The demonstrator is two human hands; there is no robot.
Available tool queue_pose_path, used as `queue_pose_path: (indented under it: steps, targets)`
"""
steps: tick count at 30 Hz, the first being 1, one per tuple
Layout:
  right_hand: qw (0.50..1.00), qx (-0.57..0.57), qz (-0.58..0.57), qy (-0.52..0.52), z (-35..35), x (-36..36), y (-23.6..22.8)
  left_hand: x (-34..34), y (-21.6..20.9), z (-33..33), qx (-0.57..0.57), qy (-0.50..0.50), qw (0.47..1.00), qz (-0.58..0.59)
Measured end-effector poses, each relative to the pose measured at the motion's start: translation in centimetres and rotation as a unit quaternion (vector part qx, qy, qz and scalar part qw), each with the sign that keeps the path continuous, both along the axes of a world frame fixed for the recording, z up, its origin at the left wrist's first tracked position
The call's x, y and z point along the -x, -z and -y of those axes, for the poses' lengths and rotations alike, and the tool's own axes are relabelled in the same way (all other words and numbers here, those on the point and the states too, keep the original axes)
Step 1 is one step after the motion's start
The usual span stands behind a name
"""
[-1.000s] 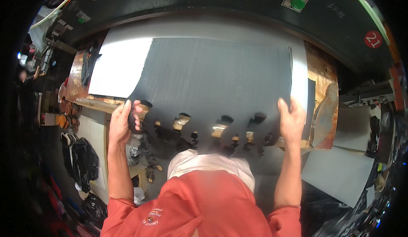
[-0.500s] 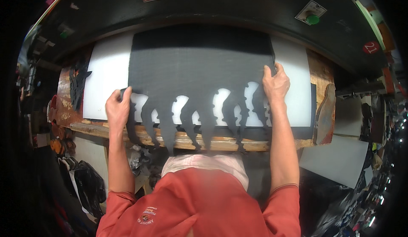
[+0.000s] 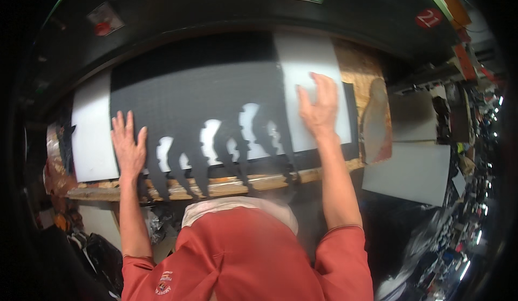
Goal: The person places a black rubber sheet on a machine, uses a stone-like tool to press and smooth it, then removes and folds the sheet. They repeat this process with another sheet, using a green air blower to clean the surface between cycles.
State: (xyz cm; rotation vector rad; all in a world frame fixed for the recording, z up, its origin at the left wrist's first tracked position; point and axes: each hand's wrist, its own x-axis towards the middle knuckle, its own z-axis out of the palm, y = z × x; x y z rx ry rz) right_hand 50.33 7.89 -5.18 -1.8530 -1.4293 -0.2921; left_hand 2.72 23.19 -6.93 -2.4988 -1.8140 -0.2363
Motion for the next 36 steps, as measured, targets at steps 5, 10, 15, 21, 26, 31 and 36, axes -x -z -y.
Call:
queue_pose_path:
  steps: [5, 10, 15, 21, 26, 31, 36]
  targets:
    - [0.911, 0.240, -0.017, 0.335, 11.3, -10.1, -0.2, 1.0, 0.8, 0.0, -0.051, 0.056, 0.997, 0.023]
    - [0.896, 0.282, -0.023, 0.342, 14.4, -13.8, 2.0, 0.7, 0.1, -0.7, -0.044, 0.065, 0.994, 0.077]
    - [0.908, 0.284, -0.067, 0.301, 14.9, -16.2, 2.4, 1.9, -1.1, -1.8, -0.002, 0.060, 0.990, 0.130]
    - [0.917, 0.188, -0.275, 0.222, 13.9, -15.5, 0.2, 2.2, 0.8, -1.9, -0.064, 0.005, 0.991, 0.115]
    - [0.917, 0.149, -0.361, 0.084, 11.6, -6.4, -4.9, 1.6, 0.1, -1.9, -0.056, 0.008, 0.994, 0.094]
    - [0.943, 0.228, -0.229, -0.077, 2.5, 7.7, -7.5, 1.0, -0.5, -1.8, -0.044, 0.010, 0.990, 0.136]
    - [0.934, 0.211, -0.104, -0.270, -8.6, 18.9, -6.5, 1.3, -0.7, -1.1, -0.050, 0.029, 0.980, 0.188]
